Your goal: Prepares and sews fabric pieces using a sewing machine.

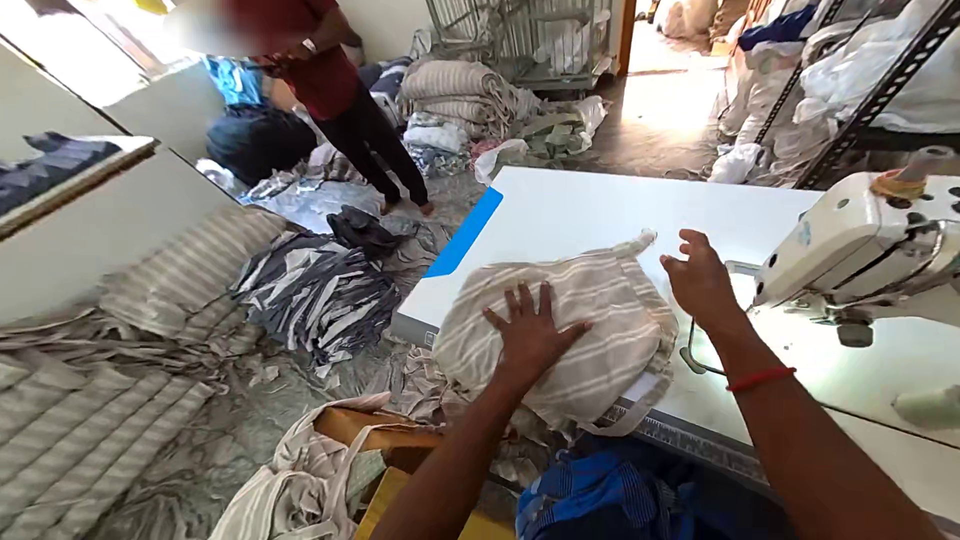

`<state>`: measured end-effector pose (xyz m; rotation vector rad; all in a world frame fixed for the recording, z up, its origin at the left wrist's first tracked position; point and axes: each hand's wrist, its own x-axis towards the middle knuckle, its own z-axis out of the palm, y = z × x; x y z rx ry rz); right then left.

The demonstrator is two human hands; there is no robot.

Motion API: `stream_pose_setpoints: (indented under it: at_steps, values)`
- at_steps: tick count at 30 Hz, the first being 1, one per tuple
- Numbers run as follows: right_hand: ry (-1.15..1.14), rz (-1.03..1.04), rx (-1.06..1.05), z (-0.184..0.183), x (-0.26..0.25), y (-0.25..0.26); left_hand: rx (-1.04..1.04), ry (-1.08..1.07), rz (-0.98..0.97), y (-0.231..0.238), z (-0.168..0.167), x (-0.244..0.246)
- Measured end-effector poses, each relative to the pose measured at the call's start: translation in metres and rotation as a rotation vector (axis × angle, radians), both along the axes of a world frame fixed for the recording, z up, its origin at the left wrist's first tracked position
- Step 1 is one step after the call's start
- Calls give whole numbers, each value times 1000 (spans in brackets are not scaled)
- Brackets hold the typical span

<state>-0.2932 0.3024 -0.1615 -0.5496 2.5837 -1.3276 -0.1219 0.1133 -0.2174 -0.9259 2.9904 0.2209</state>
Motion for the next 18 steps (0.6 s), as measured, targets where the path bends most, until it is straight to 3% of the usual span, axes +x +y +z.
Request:
stream_pose_setpoints:
  at_steps: [3,7,13,18]
  values:
    - [44,86,94,-7,57,47,-14,22,-34,-6,-2,2]
    - [38,-27,228,-14,114,95,-52,10,-58,-14,-2,-3]
    - [308,-158,333,-53,156,79,-77,13,-68,-18,-2,-6]
    - [346,-108,374,-52,148,86,-100,6,-105,-34,-2,-7]
